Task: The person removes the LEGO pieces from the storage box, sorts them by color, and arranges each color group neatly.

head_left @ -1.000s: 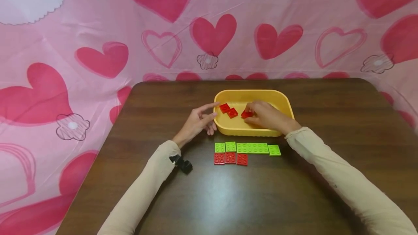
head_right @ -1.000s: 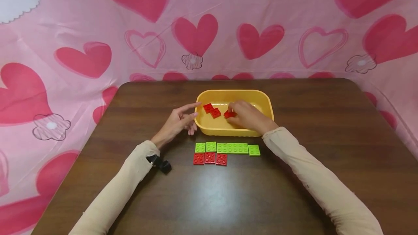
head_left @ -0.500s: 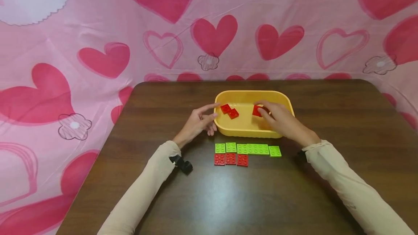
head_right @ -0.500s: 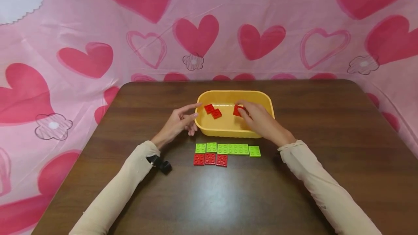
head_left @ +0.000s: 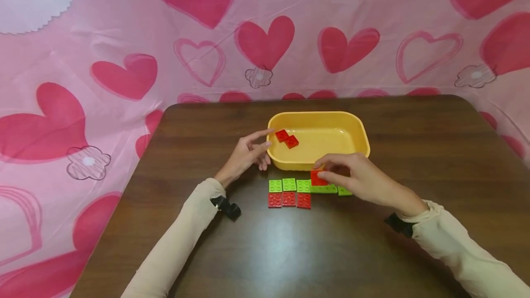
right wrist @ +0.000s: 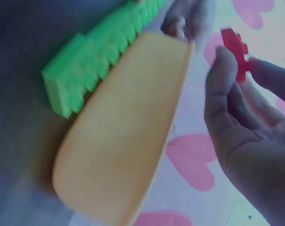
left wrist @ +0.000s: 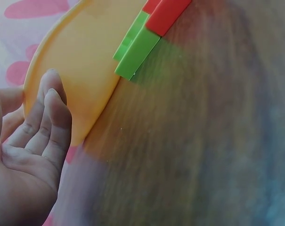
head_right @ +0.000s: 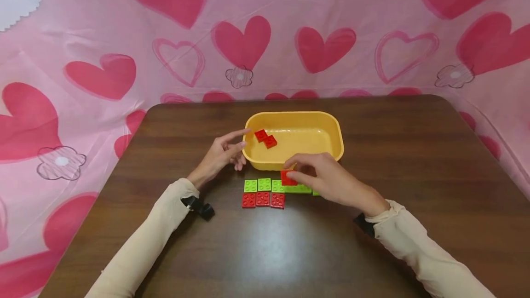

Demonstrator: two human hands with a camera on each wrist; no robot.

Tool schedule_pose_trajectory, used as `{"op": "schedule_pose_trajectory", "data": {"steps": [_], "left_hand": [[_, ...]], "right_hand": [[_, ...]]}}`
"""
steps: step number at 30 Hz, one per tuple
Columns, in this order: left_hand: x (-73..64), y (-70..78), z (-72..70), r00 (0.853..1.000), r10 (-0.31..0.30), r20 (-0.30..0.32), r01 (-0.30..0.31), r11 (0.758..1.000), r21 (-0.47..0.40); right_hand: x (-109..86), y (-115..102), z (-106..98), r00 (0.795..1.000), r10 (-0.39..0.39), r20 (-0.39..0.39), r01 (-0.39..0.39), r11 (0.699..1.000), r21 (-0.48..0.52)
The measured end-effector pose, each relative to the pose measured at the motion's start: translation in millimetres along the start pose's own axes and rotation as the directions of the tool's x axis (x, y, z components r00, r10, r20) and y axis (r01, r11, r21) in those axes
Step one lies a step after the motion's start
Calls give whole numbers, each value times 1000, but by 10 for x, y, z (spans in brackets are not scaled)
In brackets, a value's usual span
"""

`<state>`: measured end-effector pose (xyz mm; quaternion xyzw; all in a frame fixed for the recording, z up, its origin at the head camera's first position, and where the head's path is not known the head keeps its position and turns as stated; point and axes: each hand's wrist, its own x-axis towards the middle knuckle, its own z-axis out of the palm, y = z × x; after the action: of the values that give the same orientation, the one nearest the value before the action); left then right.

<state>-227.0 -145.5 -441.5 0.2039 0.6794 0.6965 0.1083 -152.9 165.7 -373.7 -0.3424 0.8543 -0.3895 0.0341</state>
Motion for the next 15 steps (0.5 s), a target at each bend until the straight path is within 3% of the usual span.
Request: {"op": "schedule_pose_trajectory", "data": {"steps": [8, 15], "left_hand": [[-6, 14, 0, 1000, -10, -18, 10, 1000, -11], [1, 31, 24, 1000, -14, -1, 14, 1000, 6]], "right_hand": [[-111, 98, 257, 982, 14, 191, -4, 999, -51], [-162, 122, 312, 970, -33, 241, 64, 991, -119]]}}
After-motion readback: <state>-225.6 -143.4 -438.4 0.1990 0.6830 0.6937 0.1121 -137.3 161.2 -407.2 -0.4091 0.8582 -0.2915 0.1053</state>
